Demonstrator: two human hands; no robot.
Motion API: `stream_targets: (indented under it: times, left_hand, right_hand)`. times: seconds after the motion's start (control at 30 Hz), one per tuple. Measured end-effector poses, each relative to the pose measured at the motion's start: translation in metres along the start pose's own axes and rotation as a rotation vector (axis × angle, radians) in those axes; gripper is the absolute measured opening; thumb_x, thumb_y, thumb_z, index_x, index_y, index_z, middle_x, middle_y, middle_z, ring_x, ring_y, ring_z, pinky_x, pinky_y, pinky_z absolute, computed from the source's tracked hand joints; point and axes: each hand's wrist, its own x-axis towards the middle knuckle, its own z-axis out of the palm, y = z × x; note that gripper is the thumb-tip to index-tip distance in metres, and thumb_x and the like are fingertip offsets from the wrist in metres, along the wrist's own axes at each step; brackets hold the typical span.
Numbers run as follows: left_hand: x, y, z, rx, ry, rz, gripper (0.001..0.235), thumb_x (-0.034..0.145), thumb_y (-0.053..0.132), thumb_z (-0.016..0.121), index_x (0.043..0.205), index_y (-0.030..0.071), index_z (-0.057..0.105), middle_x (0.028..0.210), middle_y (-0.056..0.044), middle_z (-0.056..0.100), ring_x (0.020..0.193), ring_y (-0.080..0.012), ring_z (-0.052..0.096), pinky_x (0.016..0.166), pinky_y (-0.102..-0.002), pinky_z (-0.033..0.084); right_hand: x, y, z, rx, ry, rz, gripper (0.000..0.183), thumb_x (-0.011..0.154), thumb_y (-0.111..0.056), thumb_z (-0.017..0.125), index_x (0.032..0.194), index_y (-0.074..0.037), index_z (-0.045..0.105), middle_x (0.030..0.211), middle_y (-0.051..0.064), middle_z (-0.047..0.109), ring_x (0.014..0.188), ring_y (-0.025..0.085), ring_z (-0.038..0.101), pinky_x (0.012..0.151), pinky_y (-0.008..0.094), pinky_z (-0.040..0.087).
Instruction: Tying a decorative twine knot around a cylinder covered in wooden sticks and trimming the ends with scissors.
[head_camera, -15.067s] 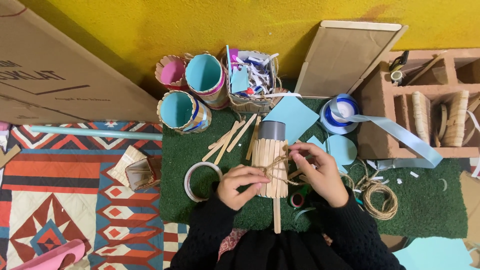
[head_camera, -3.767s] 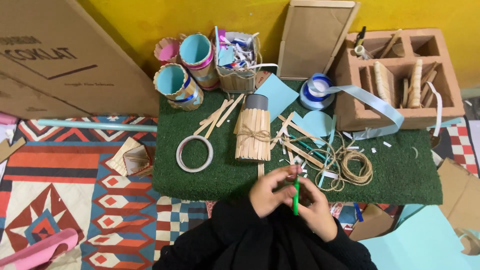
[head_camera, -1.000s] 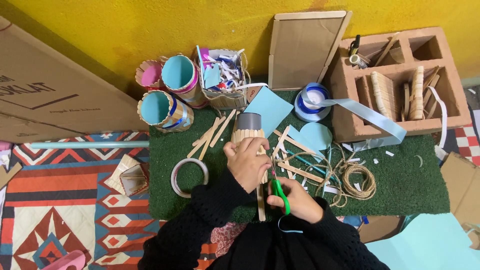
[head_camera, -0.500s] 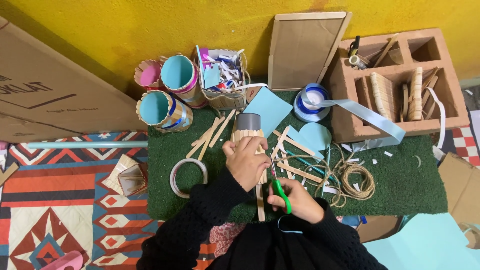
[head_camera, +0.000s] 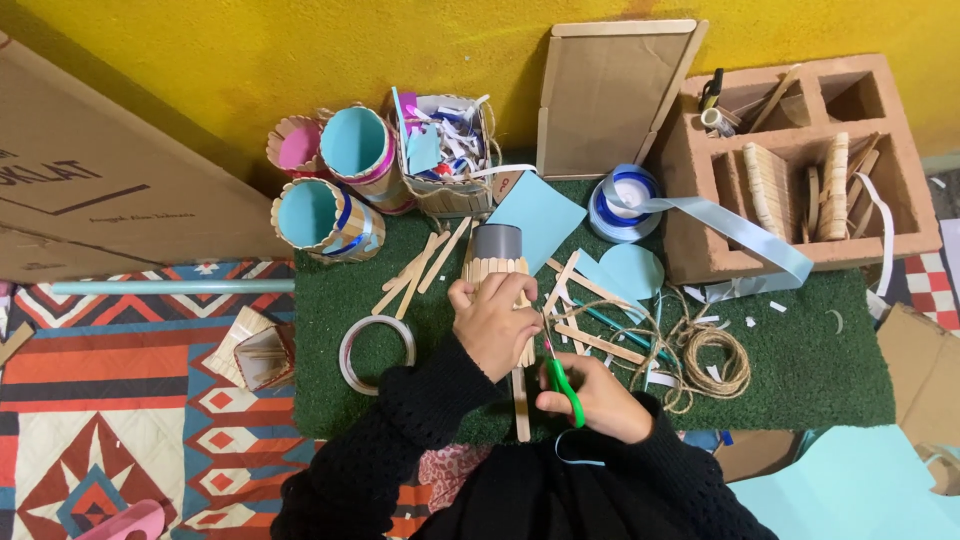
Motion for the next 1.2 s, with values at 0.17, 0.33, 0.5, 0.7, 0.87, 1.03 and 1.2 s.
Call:
stream_targets:
  times: [0.17,0.33,0.5,0.7,0.87,1.03,1.2]
  left_hand:
    - [0.0,0.0,0.004,0.022,0.02,0.025,0.014,0.074,0.021,0.083,0.07,0.029,0.072,0.11,0.012,0.053,0.11,-0.0165,0.051,0.091,-0.047,0.025]
    - [0.0,-0.002,0.005,0.043,0.02,0.029,0.013,0.075,0.022,0.082,0.07,0.028,0.072,0.109,0.011,0.052,0.109,-0.0165,0.052,0.093,-0.048,0.025]
    - [-0.003,-0.007,0.017,-0.011,-0.012,0.133,0.012,0.086,0.023,0.074,0.076,0.022,0.067,0.111,0.007,0.048,0.116,-0.0169,0.045,0.092,-0.052,0.022]
    - [-0.004,-0.012,0.017,-0.026,-0.002,0.094,0.009,0.086,0.026,0.074,0.079,0.024,0.069,0.109,0.007,0.048,0.115,-0.0171,0.045,0.091,-0.053,0.022]
    - [-0.003,-0.012,0.005,-0.059,-0.041,0.026,0.009,0.089,0.028,0.072,0.083,0.025,0.066,0.116,0.007,0.05,0.118,-0.0181,0.045,0.092,-0.053,0.023]
    - [-0.003,-0.009,0.001,-0.145,-0.075,0.0,0.009,0.088,0.033,0.073,0.089,0.026,0.066,0.123,0.008,0.051,0.121,-0.0192,0.045,0.092,-0.053,0.023]
    - [-0.003,-0.008,0.003,-0.141,-0.076,-0.03,0.007,0.091,0.029,0.071,0.088,0.025,0.066,0.126,0.009,0.053,0.122,-0.0184,0.046,0.093,-0.053,0.024]
  right_hand:
    - [0.003,0.007,-0.002,-0.034,-0.021,-0.012,0.056,0.068,-0.061,0.081,0.089,-0.011,0.067,0.073,0.001,0.06,0.067,0.014,0.053,0.065,0.026,0.042]
    - [0.002,0.006,-0.001,0.047,0.003,-0.051,0.048,0.07,-0.053,0.085,0.076,-0.01,0.064,0.061,0.003,0.064,0.053,0.013,0.06,0.053,0.025,0.047]
    - [0.015,0.036,-0.013,0.065,0.039,-0.08,0.043,0.071,-0.032,0.097,0.091,-0.002,0.073,0.054,0.008,0.067,0.043,0.013,0.065,0.041,0.025,0.052]
    - [0.012,0.04,-0.016,0.026,0.074,-0.069,0.043,0.069,-0.031,0.099,0.09,-0.002,0.074,0.053,0.006,0.066,0.043,0.012,0.064,0.042,0.025,0.051]
    - [0.002,0.035,-0.022,-0.057,0.022,-0.04,0.05,0.072,-0.044,0.094,0.098,-0.007,0.073,0.067,0.005,0.069,0.059,0.014,0.064,0.056,0.033,0.055]
    - [0.001,0.029,-0.018,-0.122,0.007,-0.029,0.049,0.074,-0.047,0.092,0.099,-0.009,0.072,0.071,0.005,0.069,0.065,0.016,0.064,0.062,0.034,0.054]
    - [0.003,0.033,-0.015,-0.094,-0.013,-0.015,0.051,0.075,-0.045,0.092,0.104,-0.009,0.071,0.075,0.006,0.071,0.066,0.017,0.065,0.064,0.035,0.054]
